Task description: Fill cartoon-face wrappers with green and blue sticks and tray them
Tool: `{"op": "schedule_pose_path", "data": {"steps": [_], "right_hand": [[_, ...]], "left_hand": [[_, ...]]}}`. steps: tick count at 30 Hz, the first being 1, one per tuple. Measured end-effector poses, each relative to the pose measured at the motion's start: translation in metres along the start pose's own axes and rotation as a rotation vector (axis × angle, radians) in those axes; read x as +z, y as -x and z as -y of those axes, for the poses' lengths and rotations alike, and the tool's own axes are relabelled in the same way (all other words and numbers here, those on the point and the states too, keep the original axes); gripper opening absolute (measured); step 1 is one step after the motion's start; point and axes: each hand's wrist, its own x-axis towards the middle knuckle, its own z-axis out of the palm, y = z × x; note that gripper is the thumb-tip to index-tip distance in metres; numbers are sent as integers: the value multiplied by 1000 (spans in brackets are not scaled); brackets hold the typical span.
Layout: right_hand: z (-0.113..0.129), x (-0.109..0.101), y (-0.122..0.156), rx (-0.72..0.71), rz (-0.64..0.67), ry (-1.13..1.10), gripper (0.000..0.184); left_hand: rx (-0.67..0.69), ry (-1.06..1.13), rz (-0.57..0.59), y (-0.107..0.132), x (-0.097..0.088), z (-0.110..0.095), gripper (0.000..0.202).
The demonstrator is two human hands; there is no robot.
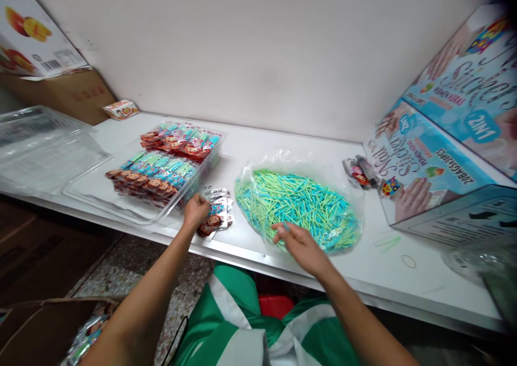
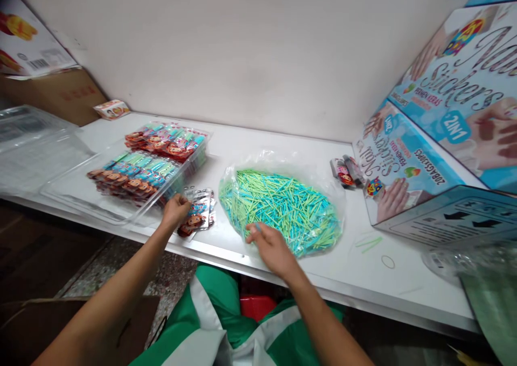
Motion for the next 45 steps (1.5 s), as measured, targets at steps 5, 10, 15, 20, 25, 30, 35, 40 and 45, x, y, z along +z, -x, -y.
{"op": "schedule_pose_path", "data": {"steps": [5,10,15,20,25,30,35,40,45], "right_hand": [[16,81,-46,2,100,56,31],[5,125,-92,182,87,109,27],[-1,141,-88,212,139,67,33],[2,125,-74,128,73,44,29],[5,99,-55,19,63,-195,25],[-6,68,-32,37,102,-234,23],[-19,36,-14,54,65,-139,24],[-28,24,-5,79,41,-186,25],[-30,18,-2,86,28,-137,28]], "left_hand": [[-27,166,44,17,-7,16,17],[-63,441,103,42,-5,23,27],[-137,611,95,47,-5,16,31],[-112,703,65,64,-25,-12,31],[-110,1033,434,97,-31,-60,30],[-127,1092,601,111,-8,-91,30],[-213,1091,674,121,19,-111,28],[-306,1114,692,129,30,-130,25],[-258,1142,828,130,31,-138,27]]}}
